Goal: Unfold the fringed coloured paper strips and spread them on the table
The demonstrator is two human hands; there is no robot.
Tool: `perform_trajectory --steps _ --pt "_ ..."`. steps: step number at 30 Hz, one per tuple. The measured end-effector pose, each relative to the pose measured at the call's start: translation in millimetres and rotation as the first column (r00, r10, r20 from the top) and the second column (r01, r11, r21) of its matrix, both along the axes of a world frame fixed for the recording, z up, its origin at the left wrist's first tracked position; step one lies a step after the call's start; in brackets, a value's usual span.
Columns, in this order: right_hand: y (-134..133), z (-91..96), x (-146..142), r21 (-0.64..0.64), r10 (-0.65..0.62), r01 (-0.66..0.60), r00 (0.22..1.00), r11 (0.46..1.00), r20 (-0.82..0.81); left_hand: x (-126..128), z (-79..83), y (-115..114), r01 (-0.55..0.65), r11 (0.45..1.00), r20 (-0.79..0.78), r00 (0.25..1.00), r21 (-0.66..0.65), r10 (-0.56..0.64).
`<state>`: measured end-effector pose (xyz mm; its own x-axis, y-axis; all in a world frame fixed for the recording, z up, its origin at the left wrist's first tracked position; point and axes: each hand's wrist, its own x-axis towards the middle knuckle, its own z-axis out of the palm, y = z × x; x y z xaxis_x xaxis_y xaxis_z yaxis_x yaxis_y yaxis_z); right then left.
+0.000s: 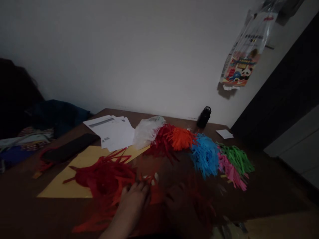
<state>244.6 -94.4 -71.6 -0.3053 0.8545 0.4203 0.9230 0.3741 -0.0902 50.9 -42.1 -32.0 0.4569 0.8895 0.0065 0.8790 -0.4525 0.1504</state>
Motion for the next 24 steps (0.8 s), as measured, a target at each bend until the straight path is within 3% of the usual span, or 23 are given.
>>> perform_trajectory --steps 3,6,8,13,18,21,24 --pt "8 -4.7 -5 -0.009 0.04 -0.04 0.999 0.999 0.006 -6 -10.1 1 0.05 0.99 0.104 0.993 0.131 -0.064" --pt "7 -3.7 -5 -0.005 0.054 -0.054 0.999 0.999 -0.003 -9 -24.7 2 0.183 0.915 0.245 0.928 0.359 -0.282" --pt "4 -2.1 -5 -0.002 0.059 -0.059 0.998 0.998 -0.018 -9 -34.2 4 0.25 0.873 0.277 0.881 0.418 -0.385" --pt "2 -6.1 -11 -0.009 0.08 -0.08 0.993 0.997 0.082 -3 -51.6 6 0.278 0.913 0.296 0.882 0.3 -0.366" --pt "-7 0.3 5 -0.018 0.0 0.002 0.988 1.0 0.154 -9 -63.2 4 0.203 0.958 0.299 0.919 0.203 -0.258" --pt "-17 13.4 16 -0.037 -0.086 0.093 0.983 0.995 0.161 -18 -59.7 1 0.172 0.968 0.301 0.927 0.183 -0.222" --pt "-21 21.9 17 -0.046 -0.175 0.189 0.962 0.981 0.208 -21 -43.5 -4 0.177 0.974 0.28 0.936 0.144 -0.211"
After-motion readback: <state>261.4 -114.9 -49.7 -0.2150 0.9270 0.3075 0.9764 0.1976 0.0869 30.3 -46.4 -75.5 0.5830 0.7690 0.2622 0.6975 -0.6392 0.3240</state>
